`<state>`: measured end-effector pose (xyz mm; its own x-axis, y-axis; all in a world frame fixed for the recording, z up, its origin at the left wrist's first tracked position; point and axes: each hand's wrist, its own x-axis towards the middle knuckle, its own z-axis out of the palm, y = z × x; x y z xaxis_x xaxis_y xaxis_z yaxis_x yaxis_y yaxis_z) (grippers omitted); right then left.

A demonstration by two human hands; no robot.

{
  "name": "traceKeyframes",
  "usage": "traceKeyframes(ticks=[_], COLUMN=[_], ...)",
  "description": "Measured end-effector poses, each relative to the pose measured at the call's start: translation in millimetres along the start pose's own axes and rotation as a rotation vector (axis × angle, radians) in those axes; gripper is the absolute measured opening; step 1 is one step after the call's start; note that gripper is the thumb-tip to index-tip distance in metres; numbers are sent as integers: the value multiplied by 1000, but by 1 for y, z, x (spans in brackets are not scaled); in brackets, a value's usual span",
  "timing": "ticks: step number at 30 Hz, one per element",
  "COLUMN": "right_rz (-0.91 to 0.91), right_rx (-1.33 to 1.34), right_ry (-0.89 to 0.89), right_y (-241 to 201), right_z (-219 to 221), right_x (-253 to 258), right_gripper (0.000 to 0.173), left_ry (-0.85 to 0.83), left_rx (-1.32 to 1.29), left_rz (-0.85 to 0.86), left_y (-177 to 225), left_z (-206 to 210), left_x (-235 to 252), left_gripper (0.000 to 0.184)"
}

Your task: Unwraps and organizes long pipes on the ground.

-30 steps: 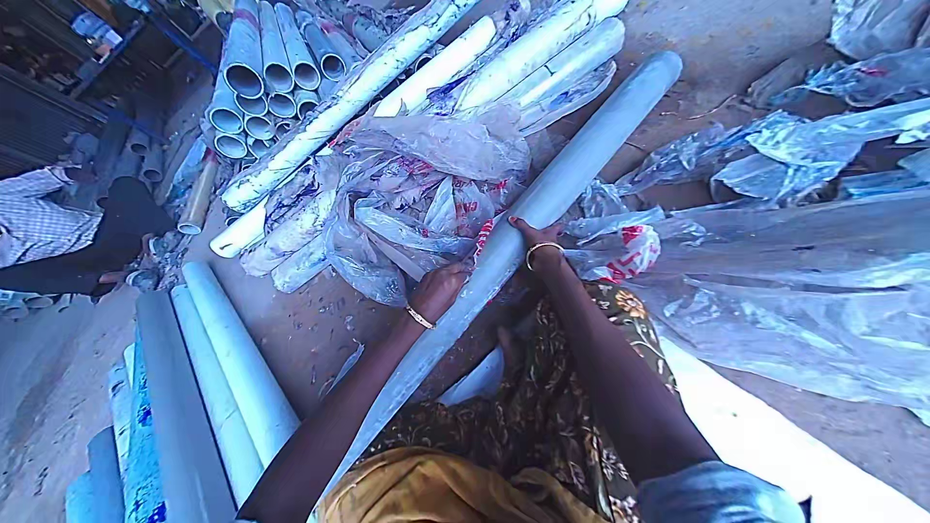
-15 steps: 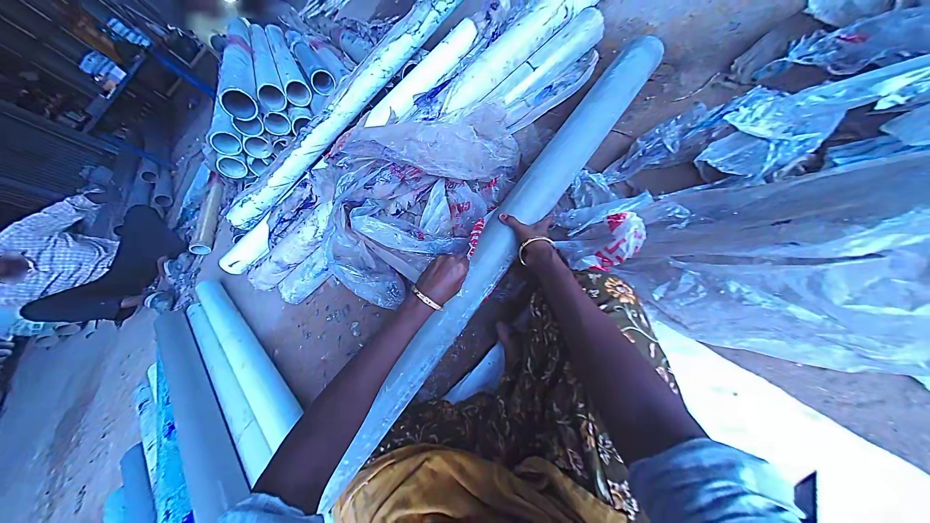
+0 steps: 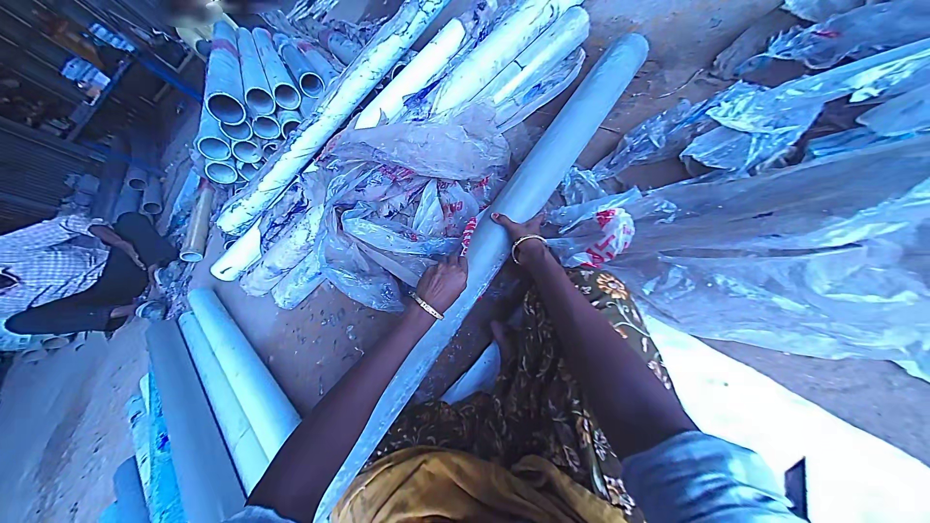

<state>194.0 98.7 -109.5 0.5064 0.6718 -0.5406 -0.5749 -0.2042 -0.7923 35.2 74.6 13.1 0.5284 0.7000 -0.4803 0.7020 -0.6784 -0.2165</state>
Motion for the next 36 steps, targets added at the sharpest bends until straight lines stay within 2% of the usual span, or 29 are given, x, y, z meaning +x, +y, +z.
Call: traceKeyframes(ticks=[5,9,11,16,20,22,24,26,28,30,32,34,36], right_rz=[-6,5,10,-14,-2,4,-1,3,0,11,23,22,18], right_rx=[-13,-19,-34,-22,-19,-14,-24,-27,-10,10,5,-9,-20], right_ry=[8,5,7,-1,1,-2,-2,6,-8,-16,-13,-9,1], right_y=[-1,0,0,1,0,-2,-1,2,4,2,3,1,2], right_z=[1,1,1,0,2,1,-1,-1,0,0,-2,-2,-1], right_x=[1,3,2,3,1,-1,2,5,7,5,1,1,1], right_gripper=[130,130,129,131,132,130,130,130,130,129,127,128,127], left_ry=[145,255,203,51,171,168,178,258,315,203,27,1,65], left_rx=[-168,-254,-155,-53,-188,-276,-351,-490,-672,-785,-770,-693,-640], left_rz=[-61,89,126,-5,-161,-237,-220,-212,-243,-229,-182,-112,-90], left_y=[-13,-28,-25,-5,-8,-11,-15,-22,-28,-32,-31,-30,-30], left_z=[8,14,12,3,13,9,8,12,16,18,23,27,28], left_x=[1,-6,-6,1,5,7,7,3,3,9,17,24,26], left_gripper=[38,35,33,39,40,41,40,40,53,77,90,76,50])
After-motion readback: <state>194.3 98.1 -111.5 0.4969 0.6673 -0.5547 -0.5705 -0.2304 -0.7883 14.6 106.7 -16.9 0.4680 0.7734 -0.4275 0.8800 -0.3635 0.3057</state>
